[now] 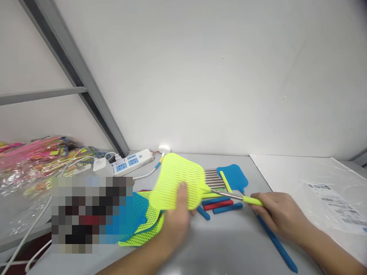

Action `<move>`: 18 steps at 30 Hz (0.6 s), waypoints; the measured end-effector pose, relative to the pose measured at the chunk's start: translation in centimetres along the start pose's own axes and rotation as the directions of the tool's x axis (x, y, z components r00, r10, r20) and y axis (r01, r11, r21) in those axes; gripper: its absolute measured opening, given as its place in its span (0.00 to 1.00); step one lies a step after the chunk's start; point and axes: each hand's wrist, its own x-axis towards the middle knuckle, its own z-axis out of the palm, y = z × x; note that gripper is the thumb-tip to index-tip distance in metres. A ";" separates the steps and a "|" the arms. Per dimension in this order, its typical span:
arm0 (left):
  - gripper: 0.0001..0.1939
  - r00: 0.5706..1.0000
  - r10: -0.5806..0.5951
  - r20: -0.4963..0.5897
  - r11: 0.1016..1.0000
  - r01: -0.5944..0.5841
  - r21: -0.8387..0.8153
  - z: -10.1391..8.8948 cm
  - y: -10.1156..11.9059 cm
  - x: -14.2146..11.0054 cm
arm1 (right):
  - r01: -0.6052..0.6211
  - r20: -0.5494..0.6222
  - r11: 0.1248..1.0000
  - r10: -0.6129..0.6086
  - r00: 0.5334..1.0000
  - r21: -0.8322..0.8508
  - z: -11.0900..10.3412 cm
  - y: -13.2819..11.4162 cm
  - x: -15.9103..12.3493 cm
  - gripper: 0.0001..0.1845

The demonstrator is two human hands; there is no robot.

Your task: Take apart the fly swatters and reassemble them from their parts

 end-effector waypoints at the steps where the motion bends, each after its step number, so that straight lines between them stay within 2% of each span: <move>1: 0.25 0.998 -0.009 0.063 0.999 0.006 0.040 0.2 -0.6 -0.6 | 0.006 0.005 1.000 -0.006 1.000 0.005 0.1 -0.5 0.1 0.10; 4: 0.29 0.984 0.021 0.174 0.994 -0.040 0.106 0.6 -1.1 -1.6 | -0.006 -0.024 1.000 0.006 1.000 0.023 0.0 -1.2 0.1 0.09; 7: 0.30 0.963 0.077 0.260 0.978 -0.124 0.170 0.6 -0.2 -1.3 | -0.040 -0.036 0.996 0.043 0.998 0.081 -0.4 -1.2 0.1 0.08; 10: 0.27 0.913 0.060 0.403 0.947 -0.179 0.265 0.2 0.3 -0.6 | -0.104 0.025 0.983 0.101 0.995 0.153 -0.5 -1.2 0.2 0.11; 12: 0.23 0.858 0.063 0.511 0.920 -0.248 0.303 -0.2 0.0 -0.3 | -0.176 0.075 0.967 0.165 0.984 0.185 -0.4 -1.1 0.3 0.12; 14: 0.18 0.788 0.109 0.606 0.854 -0.386 0.349 -0.5 -0.5 -0.2 | -0.290 0.092 0.937 0.277 0.957 0.196 -0.4 -0.7 0.3 0.13; 16: 0.16 0.688 0.161 0.708 0.717 -0.574 0.395 -0.6 -0.7 -0.3 | -0.414 0.085 0.895 0.405 0.910 0.168 -0.4 -0.3 0.3 0.15; 18: 0.16 0.566 0.180 0.805 0.569 -0.727 0.384 -0.6 -0.5 -0.3 | -0.498 0.065 0.861 0.494 0.867 0.101 -0.4 0.1 0.2 0.17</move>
